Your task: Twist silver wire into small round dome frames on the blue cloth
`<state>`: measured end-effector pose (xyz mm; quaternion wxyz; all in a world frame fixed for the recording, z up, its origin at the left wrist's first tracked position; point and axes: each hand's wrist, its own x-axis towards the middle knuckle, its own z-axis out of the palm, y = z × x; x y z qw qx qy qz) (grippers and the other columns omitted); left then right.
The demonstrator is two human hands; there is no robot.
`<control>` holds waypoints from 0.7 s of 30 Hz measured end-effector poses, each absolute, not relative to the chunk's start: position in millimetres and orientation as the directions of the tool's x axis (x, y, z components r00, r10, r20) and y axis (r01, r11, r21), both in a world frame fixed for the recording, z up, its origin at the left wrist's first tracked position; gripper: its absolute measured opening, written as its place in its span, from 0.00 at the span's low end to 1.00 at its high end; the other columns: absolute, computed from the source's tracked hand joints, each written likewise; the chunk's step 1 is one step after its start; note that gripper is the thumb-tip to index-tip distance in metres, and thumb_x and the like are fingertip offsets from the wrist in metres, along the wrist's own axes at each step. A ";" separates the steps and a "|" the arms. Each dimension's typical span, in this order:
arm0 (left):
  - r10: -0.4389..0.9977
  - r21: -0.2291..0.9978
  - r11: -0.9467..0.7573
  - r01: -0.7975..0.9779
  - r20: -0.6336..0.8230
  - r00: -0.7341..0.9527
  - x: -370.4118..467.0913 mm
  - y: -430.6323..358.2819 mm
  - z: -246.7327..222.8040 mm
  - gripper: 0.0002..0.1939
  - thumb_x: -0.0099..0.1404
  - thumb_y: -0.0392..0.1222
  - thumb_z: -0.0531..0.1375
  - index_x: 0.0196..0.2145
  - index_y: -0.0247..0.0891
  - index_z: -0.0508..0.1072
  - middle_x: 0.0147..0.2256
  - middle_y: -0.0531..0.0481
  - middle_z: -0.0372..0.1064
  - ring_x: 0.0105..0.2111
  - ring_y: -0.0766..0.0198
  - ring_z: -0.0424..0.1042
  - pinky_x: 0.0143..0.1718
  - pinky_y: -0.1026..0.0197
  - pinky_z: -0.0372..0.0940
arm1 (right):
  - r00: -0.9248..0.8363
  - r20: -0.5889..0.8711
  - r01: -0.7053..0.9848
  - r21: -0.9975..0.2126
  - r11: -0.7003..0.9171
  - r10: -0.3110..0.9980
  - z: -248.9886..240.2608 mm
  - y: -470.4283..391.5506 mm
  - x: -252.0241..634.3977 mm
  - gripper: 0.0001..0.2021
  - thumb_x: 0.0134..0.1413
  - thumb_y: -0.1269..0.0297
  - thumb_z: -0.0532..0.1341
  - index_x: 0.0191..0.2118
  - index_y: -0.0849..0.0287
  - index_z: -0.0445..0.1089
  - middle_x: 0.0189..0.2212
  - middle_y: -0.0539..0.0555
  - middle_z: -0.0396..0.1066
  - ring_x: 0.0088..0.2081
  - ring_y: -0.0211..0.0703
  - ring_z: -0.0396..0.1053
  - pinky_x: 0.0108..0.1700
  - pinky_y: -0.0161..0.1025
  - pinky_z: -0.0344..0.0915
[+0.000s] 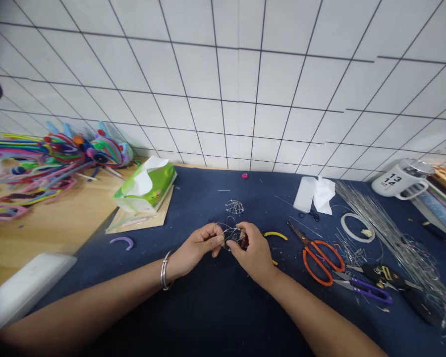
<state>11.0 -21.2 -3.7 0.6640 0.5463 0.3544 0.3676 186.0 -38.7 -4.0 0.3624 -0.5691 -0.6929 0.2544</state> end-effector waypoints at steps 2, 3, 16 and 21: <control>0.873 0.988 0.125 -0.092 -0.065 0.484 11.2 -21.8 -3.0 0.08 0.62 0.42 0.54 0.30 0.33 0.62 0.20 0.57 0.57 0.19 0.74 0.56 0.26 0.67 0.53 | -0.075 0.203 0.623 -0.755 0.205 0.976 -4.6 -39.0 185.5 0.16 0.45 0.63 0.60 0.43 0.56 0.61 0.28 0.48 0.61 0.27 0.37 0.62 0.34 0.36 0.62; 0.871 0.989 0.120 -0.083 -0.064 0.487 11.3 -22.2 -2.7 0.08 0.62 0.42 0.54 0.30 0.33 0.63 0.19 0.58 0.57 0.19 0.74 0.55 0.26 0.67 0.52 | -0.068 0.197 0.630 -0.752 0.196 0.978 -4.9 -39.2 185.2 0.16 0.45 0.63 0.59 0.43 0.56 0.61 0.27 0.48 0.61 0.27 0.36 0.62 0.34 0.36 0.62; 0.885 0.993 0.114 -0.028 -0.088 0.458 11.7 -23.1 -2.9 0.09 0.62 0.44 0.53 0.30 0.34 0.63 0.18 0.58 0.57 0.19 0.73 0.55 0.26 0.67 0.52 | -0.092 0.182 0.599 -0.775 0.200 0.979 -4.5 -39.8 186.9 0.18 0.45 0.63 0.60 0.45 0.55 0.60 0.30 0.49 0.63 0.28 0.36 0.62 0.34 0.36 0.63; 0.908 0.994 0.102 -0.027 -0.082 0.410 11.1 -21.2 -5.7 0.09 0.62 0.44 0.53 0.30 0.34 0.63 0.18 0.57 0.57 0.19 0.73 0.55 0.25 0.67 0.52 | -0.160 0.258 0.563 -0.769 0.303 0.953 -2.7 -40.4 191.6 0.24 0.43 0.65 0.61 0.49 0.56 0.56 0.35 0.52 0.62 0.29 0.36 0.61 0.34 0.36 0.64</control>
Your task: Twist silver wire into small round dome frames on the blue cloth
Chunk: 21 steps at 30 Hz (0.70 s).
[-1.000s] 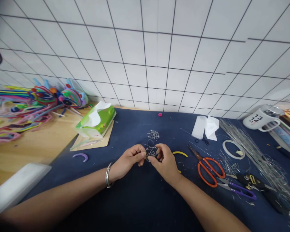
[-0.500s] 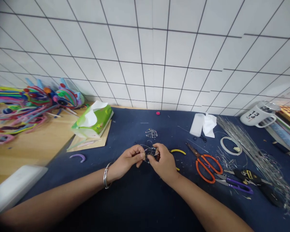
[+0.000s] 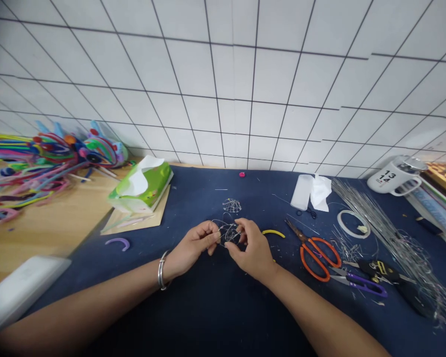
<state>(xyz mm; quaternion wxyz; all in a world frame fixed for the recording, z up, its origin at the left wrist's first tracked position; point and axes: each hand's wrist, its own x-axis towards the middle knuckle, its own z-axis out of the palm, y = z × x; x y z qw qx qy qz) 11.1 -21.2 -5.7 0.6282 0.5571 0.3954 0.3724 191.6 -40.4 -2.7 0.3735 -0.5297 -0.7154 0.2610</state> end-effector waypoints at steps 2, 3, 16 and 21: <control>0.911 0.995 0.100 -0.027 -0.081 0.404 11.2 -21.1 -6.0 0.10 0.62 0.44 0.53 0.30 0.34 0.63 0.18 0.57 0.57 0.19 0.73 0.55 0.25 0.67 0.52 | -0.176 0.289 0.578 -0.743 0.336 0.941 -2.4 -40.6 192.4 0.26 0.42 0.66 0.61 0.50 0.56 0.55 0.36 0.53 0.62 0.30 0.38 0.62 0.35 0.37 0.64; 0.912 0.995 0.101 -0.028 -0.081 0.402 11.3 -21.2 -5.8 0.10 0.62 0.44 0.53 0.30 0.34 0.63 0.18 0.57 0.57 0.18 0.73 0.55 0.25 0.67 0.52 | -0.184 0.305 0.590 -0.726 0.353 0.935 -2.3 -40.7 192.5 0.26 0.42 0.66 0.61 0.50 0.57 0.55 0.36 0.53 0.62 0.31 0.38 0.62 0.35 0.38 0.64; 0.910 0.992 0.112 -0.062 -0.077 0.407 10.9 -22.0 -5.0 0.10 0.62 0.44 0.53 0.29 0.34 0.63 0.18 0.57 0.58 0.18 0.73 0.55 0.25 0.67 0.52 | -0.185 0.361 0.636 -0.665 0.392 0.914 2.7 -41.3 195.5 0.12 0.53 0.61 0.55 0.43 0.57 0.62 0.31 0.53 0.66 0.29 0.39 0.63 0.38 0.39 0.63; 0.911 0.992 0.108 -0.059 -0.075 0.405 11.3 -22.3 -4.1 0.09 0.61 0.44 0.54 0.29 0.34 0.63 0.18 0.57 0.58 0.19 0.73 0.55 0.25 0.67 0.52 | -0.112 0.323 0.522 -0.785 0.332 0.940 5.0 -41.9 196.5 0.09 0.55 0.62 0.52 0.41 0.57 0.63 0.31 0.51 0.67 0.31 0.38 0.65 0.35 0.36 0.63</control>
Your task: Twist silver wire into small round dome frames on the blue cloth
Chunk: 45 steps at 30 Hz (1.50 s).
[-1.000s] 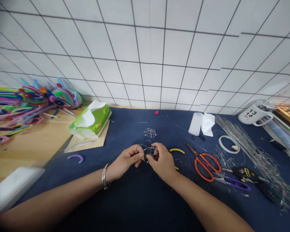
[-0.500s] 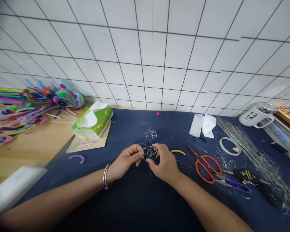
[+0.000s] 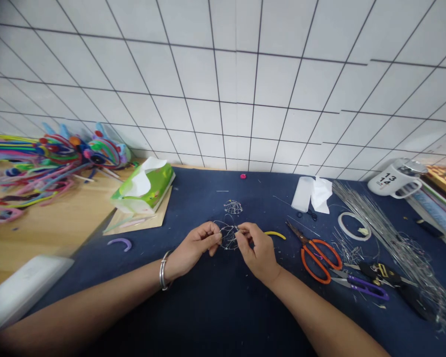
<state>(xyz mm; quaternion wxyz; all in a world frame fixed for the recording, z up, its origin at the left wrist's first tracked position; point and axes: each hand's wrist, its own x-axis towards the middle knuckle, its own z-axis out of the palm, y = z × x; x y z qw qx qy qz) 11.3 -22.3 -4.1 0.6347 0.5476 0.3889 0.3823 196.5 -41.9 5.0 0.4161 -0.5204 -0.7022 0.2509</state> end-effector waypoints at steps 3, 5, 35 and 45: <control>0.912 0.993 0.105 -0.051 -0.076 0.404 11.6 -22.2 -4.4 0.09 0.61 0.44 0.54 0.29 0.34 0.63 0.19 0.57 0.58 0.19 0.73 0.55 0.25 0.67 0.52 | -0.077 0.281 0.470 -0.836 0.283 0.957 6.5 -41.8 195.8 0.09 0.56 0.61 0.51 0.40 0.57 0.64 0.30 0.51 0.67 0.30 0.37 0.66 0.34 0.35 0.63; 0.912 0.993 0.103 -0.049 -0.075 0.404 11.6 -22.1 -4.4 0.09 0.61 0.44 0.54 0.29 0.34 0.63 0.19 0.57 0.58 0.18 0.73 0.55 0.25 0.67 0.53 | -0.070 0.248 0.434 -0.864 0.253 0.966 7.2 -41.2 195.4 0.09 0.56 0.61 0.51 0.39 0.58 0.63 0.29 0.51 0.67 0.28 0.36 0.66 0.33 0.35 0.63; 0.913 0.976 0.156 -0.154 -0.083 0.400 10.8 -20.5 -3.9 0.11 0.61 0.45 0.53 0.31 0.33 0.65 0.23 0.53 0.62 0.19 0.73 0.57 0.23 0.67 0.52 | -0.001 0.082 0.183 -0.980 0.081 0.997 7.1 -33.3 194.1 0.12 0.56 0.56 0.50 0.33 0.59 0.64 0.25 0.50 0.66 0.23 0.35 0.64 0.29 0.35 0.64; 0.903 0.975 0.167 -0.147 -0.091 0.420 10.3 -20.3 -1.1 0.08 0.60 0.43 0.56 0.30 0.33 0.65 0.22 0.54 0.61 0.19 0.74 0.57 0.24 0.67 0.53 | -0.020 0.072 0.148 -0.986 0.075 0.997 6.9 -32.9 194.6 0.11 0.57 0.58 0.51 0.32 0.59 0.63 0.25 0.49 0.66 0.24 0.34 0.64 0.29 0.34 0.63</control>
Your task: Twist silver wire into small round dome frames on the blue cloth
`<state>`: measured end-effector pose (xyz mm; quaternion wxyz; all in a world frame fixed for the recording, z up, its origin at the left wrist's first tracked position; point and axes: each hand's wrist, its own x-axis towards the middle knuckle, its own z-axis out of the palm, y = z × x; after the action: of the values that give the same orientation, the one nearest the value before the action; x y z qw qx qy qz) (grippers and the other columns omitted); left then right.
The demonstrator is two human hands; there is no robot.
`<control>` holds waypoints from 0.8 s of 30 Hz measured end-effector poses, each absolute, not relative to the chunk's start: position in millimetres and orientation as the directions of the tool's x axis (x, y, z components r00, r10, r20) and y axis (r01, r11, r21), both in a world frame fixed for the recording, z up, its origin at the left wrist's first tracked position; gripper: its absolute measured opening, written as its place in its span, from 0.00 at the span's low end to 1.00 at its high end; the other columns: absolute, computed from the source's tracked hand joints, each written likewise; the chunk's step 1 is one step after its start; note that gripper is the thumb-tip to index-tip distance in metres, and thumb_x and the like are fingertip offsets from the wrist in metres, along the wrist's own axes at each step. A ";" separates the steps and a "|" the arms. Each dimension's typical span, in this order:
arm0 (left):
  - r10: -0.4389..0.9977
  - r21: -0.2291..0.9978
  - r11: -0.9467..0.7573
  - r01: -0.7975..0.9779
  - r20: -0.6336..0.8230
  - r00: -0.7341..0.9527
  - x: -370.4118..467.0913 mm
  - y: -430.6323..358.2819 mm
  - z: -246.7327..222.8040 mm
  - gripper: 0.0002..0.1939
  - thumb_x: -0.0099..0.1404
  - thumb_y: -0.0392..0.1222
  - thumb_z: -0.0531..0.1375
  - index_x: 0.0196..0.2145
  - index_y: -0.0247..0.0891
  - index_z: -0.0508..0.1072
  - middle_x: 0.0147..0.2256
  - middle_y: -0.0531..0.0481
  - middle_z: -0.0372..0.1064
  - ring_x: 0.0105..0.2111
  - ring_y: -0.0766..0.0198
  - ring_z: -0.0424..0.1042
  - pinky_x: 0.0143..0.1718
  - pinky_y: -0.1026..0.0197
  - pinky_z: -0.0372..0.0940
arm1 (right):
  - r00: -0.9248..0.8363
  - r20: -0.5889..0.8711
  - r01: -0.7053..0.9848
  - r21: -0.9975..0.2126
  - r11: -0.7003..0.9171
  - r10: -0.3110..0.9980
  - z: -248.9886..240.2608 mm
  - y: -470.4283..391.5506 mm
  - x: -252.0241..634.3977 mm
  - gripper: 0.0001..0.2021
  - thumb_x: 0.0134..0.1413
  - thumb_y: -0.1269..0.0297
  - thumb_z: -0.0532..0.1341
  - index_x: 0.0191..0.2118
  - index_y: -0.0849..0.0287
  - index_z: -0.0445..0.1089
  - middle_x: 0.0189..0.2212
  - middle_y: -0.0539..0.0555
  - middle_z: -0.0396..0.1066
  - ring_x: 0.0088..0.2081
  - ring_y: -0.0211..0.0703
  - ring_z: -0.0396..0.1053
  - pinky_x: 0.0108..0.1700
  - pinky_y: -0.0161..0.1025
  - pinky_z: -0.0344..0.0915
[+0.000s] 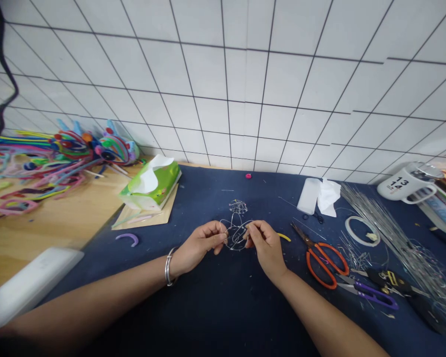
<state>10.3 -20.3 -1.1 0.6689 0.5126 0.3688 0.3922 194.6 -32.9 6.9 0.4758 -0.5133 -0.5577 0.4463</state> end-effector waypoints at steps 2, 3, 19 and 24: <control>0.900 0.976 0.165 -0.144 -0.090 0.426 10.0 -20.1 -0.9 0.08 0.59 0.42 0.56 0.31 0.33 0.65 0.23 0.55 0.61 0.19 0.74 0.56 0.25 0.67 0.53 | -0.024 0.073 0.145 -0.987 0.076 0.997 7.2 -32.9 194.5 0.11 0.57 0.58 0.50 0.32 0.59 0.63 0.25 0.49 0.65 0.24 0.34 0.63 0.29 0.34 0.63; 0.899 0.976 0.165 -0.144 -0.089 0.428 9.9 -20.0 -0.9 0.08 0.59 0.42 0.56 0.31 0.33 0.65 0.23 0.55 0.60 0.19 0.74 0.56 0.25 0.67 0.53 | -0.025 0.074 0.143 -0.987 0.076 0.997 7.3 -32.9 194.4 0.11 0.57 0.58 0.50 0.32 0.59 0.63 0.25 0.49 0.65 0.24 0.34 0.63 0.29 0.34 0.63; 0.907 0.987 0.129 -0.100 -0.077 0.414 9.3 -19.3 -2.6 0.06 0.60 0.40 0.55 0.30 0.34 0.63 0.20 0.57 0.57 0.19 0.74 0.56 0.25 0.68 0.53 | -0.008 0.096 0.143 -0.985 0.096 0.995 6.2 -33.5 197.3 0.09 0.56 0.60 0.53 0.33 0.59 0.65 0.24 0.48 0.64 0.25 0.35 0.63 0.29 0.33 0.61; 0.908 0.989 0.114 -0.093 -0.066 0.414 10.3 -18.7 -4.6 0.06 0.60 0.40 0.55 0.30 0.34 0.63 0.20 0.58 0.57 0.19 0.74 0.56 0.25 0.67 0.53 | -0.001 0.094 0.121 -0.988 0.094 0.996 4.1 -34.0 198.9 0.08 0.55 0.60 0.53 0.34 0.58 0.65 0.23 0.48 0.64 0.25 0.35 0.62 0.28 0.34 0.61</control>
<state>10.3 -18.7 -4.6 0.6441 0.5404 0.3769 0.3886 198.9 -34.0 4.1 0.4929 -0.5064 -0.5512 0.4435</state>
